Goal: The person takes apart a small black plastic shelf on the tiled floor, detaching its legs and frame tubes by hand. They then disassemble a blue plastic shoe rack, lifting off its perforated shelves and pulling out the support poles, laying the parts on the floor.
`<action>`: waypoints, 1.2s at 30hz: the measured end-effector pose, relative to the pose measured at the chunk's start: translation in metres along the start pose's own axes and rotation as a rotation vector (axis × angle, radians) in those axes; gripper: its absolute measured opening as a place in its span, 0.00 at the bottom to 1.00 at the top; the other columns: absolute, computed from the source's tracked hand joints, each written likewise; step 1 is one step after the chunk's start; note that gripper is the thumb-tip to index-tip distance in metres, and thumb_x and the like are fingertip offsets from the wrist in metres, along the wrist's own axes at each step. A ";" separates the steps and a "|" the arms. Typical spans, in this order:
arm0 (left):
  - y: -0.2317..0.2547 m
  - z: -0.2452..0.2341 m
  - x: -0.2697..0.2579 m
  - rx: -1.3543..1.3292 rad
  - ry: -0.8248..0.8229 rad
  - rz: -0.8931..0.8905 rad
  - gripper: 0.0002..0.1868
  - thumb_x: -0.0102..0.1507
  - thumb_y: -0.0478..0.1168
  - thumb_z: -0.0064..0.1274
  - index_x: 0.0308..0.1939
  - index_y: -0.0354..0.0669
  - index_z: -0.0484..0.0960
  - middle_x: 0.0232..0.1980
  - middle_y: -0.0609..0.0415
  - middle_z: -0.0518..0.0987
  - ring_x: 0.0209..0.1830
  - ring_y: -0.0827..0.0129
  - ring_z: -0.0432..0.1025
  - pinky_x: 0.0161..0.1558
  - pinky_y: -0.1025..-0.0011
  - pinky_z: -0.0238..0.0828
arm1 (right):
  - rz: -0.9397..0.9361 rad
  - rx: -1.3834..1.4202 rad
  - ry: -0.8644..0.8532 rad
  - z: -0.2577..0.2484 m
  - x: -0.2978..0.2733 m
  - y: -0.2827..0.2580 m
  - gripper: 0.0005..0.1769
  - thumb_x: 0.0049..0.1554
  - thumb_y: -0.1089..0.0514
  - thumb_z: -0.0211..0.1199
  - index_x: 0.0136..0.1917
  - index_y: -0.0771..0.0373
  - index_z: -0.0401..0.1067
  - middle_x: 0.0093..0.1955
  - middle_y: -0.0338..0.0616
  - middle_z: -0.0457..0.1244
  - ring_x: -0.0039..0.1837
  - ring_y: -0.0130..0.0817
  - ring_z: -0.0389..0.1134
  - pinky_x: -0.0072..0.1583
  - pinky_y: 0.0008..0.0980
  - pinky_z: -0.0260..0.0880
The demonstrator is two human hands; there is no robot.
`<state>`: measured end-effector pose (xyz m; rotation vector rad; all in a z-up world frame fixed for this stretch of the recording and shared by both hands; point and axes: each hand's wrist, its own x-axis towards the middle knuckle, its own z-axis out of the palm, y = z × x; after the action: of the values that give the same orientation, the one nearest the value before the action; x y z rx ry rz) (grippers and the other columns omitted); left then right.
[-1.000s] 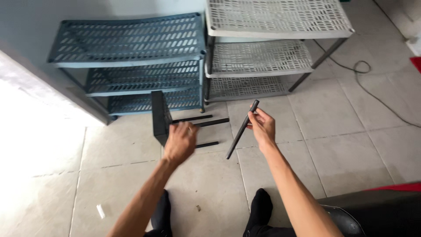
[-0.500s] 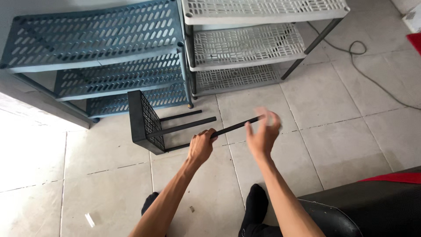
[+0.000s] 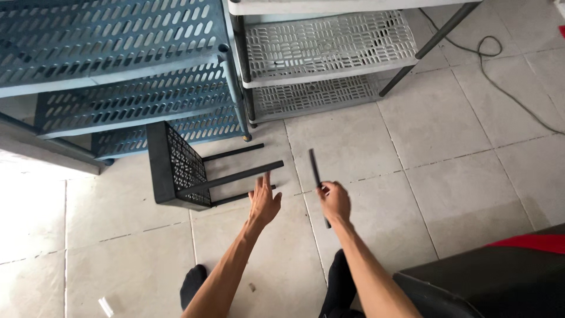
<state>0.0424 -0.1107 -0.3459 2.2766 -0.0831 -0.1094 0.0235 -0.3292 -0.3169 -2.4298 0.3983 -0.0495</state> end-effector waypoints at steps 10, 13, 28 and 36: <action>-0.017 0.009 0.006 0.070 -0.090 -0.041 0.39 0.61 0.37 0.59 0.75 0.51 0.60 0.66 0.45 0.67 0.65 0.52 0.65 0.57 0.45 0.56 | 0.145 -0.029 -0.101 0.093 0.027 0.027 0.15 0.55 0.51 0.69 0.52 0.59 0.77 0.43 0.46 0.71 0.46 0.46 0.72 0.49 0.45 0.72; -0.020 0.007 0.007 0.063 -0.116 -0.078 0.39 0.62 0.37 0.58 0.76 0.52 0.60 0.69 0.46 0.65 0.66 0.54 0.65 0.59 0.45 0.57 | 0.163 -0.048 -0.100 0.104 0.033 0.028 0.14 0.54 0.51 0.69 0.52 0.58 0.76 0.44 0.45 0.70 0.49 0.45 0.71 0.51 0.46 0.71; -0.027 -0.011 0.005 0.055 -0.123 -0.074 0.42 0.61 0.34 0.57 0.77 0.50 0.56 0.80 0.47 0.55 0.71 0.51 0.63 0.57 0.40 0.57 | 0.169 -0.133 -0.095 0.127 0.031 0.035 0.28 0.52 0.43 0.70 0.61 0.55 0.66 0.53 0.50 0.65 0.57 0.49 0.68 0.56 0.47 0.70; -0.022 -0.017 0.003 0.084 -0.138 -0.075 0.42 0.61 0.35 0.57 0.77 0.50 0.56 0.78 0.48 0.58 0.69 0.54 0.64 0.59 0.43 0.55 | 0.209 -0.121 -0.179 0.121 0.032 0.033 0.31 0.53 0.42 0.69 0.63 0.55 0.64 0.57 0.50 0.63 0.57 0.48 0.67 0.54 0.46 0.72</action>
<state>0.0475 -0.0841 -0.3515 2.3546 -0.0760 -0.3081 0.0613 -0.2884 -0.4339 -2.4712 0.5847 0.2884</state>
